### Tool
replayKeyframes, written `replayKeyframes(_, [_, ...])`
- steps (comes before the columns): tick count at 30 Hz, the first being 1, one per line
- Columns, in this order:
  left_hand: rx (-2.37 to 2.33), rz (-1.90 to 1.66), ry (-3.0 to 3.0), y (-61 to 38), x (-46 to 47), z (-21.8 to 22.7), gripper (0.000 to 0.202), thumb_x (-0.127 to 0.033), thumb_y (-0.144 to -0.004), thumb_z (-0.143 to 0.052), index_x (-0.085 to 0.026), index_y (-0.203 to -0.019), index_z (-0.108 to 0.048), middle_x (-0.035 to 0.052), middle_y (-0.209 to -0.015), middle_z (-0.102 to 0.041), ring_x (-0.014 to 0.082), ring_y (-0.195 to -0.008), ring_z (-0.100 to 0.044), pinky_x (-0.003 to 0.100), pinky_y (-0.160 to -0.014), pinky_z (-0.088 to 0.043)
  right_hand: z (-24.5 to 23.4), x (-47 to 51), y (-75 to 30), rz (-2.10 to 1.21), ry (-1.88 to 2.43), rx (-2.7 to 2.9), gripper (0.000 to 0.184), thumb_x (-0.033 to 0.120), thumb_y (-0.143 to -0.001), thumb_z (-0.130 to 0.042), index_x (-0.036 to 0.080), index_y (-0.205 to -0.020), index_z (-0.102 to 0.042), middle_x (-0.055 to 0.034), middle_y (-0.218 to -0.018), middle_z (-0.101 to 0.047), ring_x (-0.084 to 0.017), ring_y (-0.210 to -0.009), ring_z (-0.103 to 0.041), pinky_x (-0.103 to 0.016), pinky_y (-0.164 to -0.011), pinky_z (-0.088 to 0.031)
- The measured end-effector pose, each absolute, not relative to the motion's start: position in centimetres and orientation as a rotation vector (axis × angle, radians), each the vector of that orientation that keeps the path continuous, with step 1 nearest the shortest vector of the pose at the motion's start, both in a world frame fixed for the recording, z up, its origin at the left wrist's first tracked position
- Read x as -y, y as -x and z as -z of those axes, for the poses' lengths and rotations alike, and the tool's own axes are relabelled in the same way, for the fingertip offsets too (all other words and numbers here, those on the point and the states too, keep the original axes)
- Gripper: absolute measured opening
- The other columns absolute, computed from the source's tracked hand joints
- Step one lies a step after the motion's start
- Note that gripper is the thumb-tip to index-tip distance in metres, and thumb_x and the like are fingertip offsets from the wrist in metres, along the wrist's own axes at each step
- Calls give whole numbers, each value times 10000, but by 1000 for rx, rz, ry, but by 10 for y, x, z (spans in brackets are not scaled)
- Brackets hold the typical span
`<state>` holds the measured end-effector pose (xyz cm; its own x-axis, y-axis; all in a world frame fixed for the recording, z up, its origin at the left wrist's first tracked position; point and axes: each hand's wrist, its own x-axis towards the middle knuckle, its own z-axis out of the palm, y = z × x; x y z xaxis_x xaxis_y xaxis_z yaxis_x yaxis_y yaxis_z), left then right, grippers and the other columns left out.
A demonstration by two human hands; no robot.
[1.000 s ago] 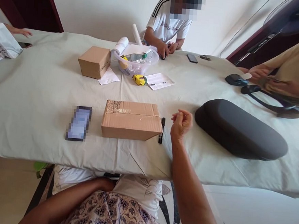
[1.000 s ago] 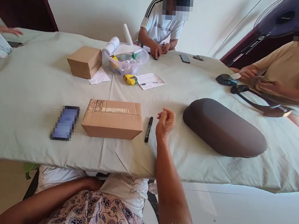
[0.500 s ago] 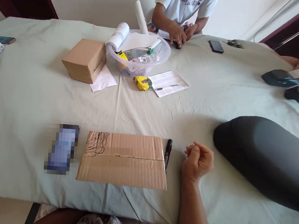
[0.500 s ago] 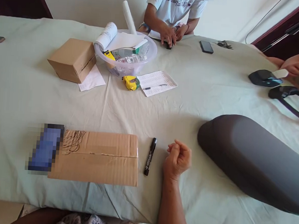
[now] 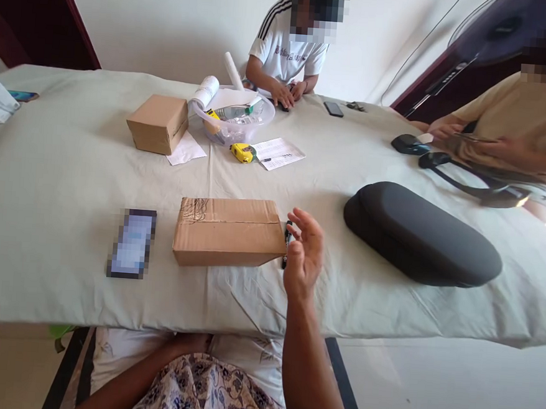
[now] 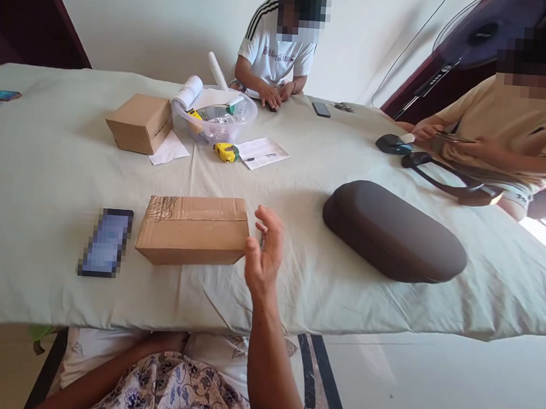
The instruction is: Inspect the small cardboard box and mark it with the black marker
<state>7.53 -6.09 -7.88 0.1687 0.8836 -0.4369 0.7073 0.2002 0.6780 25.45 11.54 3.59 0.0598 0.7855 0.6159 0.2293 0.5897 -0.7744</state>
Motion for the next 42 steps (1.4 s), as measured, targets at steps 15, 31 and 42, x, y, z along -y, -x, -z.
replayKeyframes(15, [-2102, -1625, -1761, -11, -15, -76, 649, -509, -909, -685, -151, -1428, -530, 202, -1422, -601, 321, -1337, -579, 467, -1099, -504, -28, -82, -203, -300, 1251, 1551, 899, 730, -840, -664, 228, -1532, -388, -229, -1586, -447, -385, -1514, -413, -655, -1163, -435])
replayKeyframes(31, [-2250, -1226, -1790, -24, -11, -65, 726, -588, -748, -849, -235, -1341, -622, 145, -1344, -645, 348, -1218, -652, 453, -977, -561, -26, -63, -209, -463, 1261, 1627, 872, 728, -869, -616, 242, -1554, -384, -187, -1530, -543, -334, -1418, -524, -569, -1148, -464])
replayKeyframes(42, [-2234, -1202, -1755, -18, -16, -63, 719, -595, -746, -845, -239, -1335, -635, 138, -1349, -637, 337, -1229, -646, 441, -993, -559, -17, -69, -221, -734, 1185, 1365, 672, 611, -956, -470, 178, -1462, -561, -169, -1522, -588, -306, -1428, -541, -527, -1204, -422])
